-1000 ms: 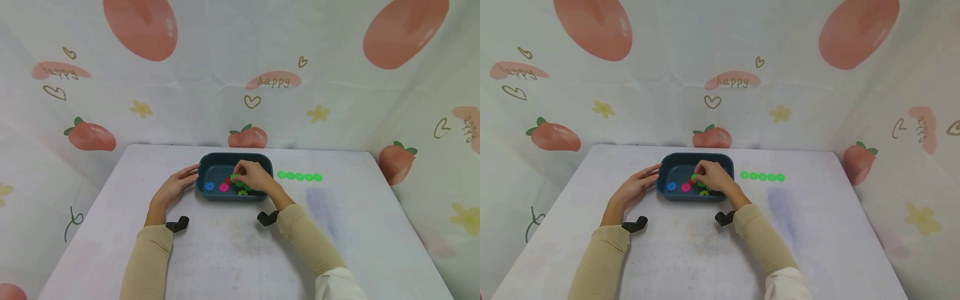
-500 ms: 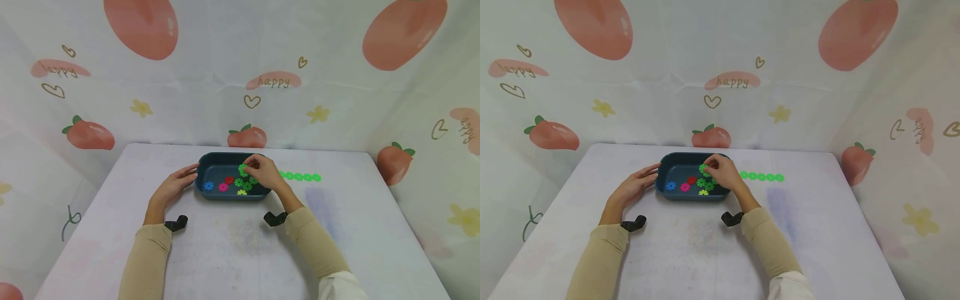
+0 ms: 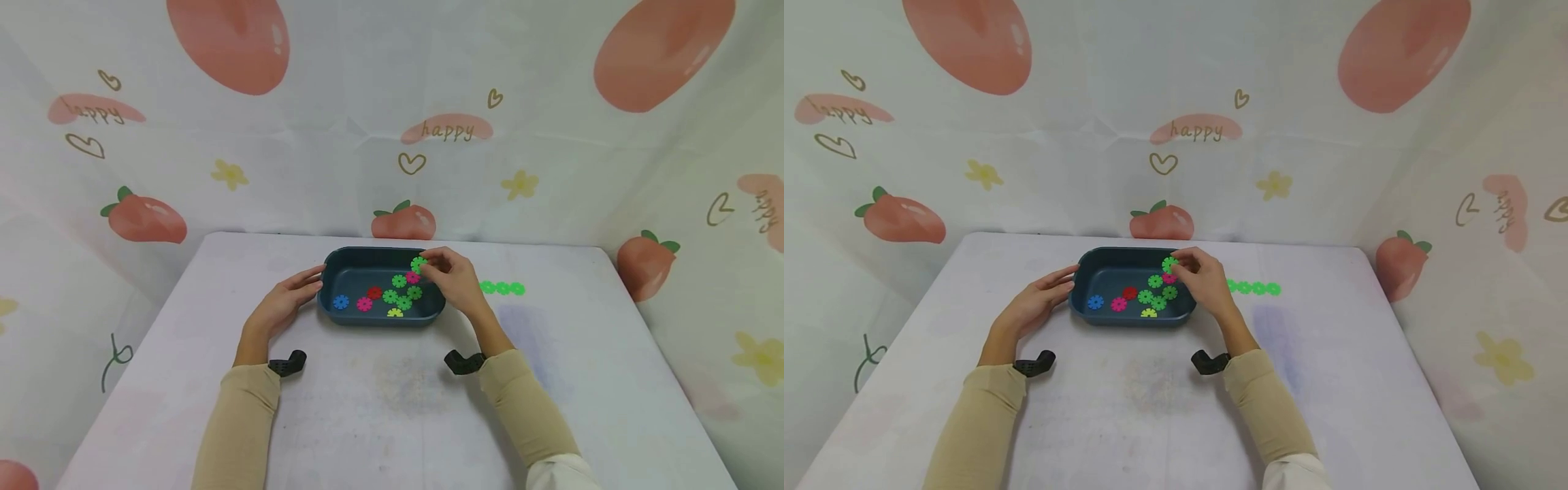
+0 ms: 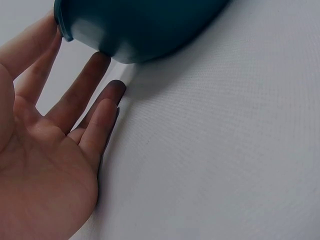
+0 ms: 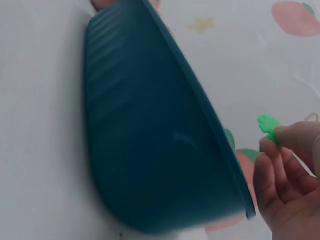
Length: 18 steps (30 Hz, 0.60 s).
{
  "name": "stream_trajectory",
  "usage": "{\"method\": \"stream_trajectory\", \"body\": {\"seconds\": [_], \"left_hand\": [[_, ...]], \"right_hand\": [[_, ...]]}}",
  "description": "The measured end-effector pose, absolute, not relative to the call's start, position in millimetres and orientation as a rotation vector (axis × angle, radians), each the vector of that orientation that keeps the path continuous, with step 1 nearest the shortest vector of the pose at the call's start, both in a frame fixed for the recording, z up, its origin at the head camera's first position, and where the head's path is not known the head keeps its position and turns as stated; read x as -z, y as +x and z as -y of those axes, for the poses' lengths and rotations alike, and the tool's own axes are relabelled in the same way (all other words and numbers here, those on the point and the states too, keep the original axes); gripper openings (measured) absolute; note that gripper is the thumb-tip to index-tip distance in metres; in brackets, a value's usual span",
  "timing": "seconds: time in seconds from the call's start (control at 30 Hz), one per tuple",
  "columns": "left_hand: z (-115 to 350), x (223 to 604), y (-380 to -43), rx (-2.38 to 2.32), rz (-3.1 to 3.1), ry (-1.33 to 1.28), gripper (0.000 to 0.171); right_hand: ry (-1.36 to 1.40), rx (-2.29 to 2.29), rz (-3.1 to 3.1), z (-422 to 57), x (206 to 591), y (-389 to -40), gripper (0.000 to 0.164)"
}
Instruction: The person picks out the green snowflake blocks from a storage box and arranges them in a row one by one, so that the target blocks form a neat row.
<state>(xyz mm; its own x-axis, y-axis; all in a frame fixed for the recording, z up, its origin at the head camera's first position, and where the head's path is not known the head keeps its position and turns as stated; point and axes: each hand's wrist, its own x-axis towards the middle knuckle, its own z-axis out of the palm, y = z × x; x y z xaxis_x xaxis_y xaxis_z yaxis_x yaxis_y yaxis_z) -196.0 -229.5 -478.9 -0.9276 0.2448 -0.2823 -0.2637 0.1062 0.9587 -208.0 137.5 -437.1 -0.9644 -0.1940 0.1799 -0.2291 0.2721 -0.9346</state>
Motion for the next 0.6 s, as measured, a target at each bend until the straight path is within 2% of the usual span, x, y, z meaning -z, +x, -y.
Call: {"method": "stream_trajectory", "body": {"seconds": [0.3, 0.6], "left_hand": [[231, 482, -198, -1.878, -2.010, -0.032, 0.061], [231, 480, -196, -1.878, -2.022, -0.018, 0.062]], "right_hand": [[0.244, -1.864, 2.391, -157, 445, -210, 0.028], [0.153, -1.824, 2.396, -177, 449, -209, 0.034]]}}
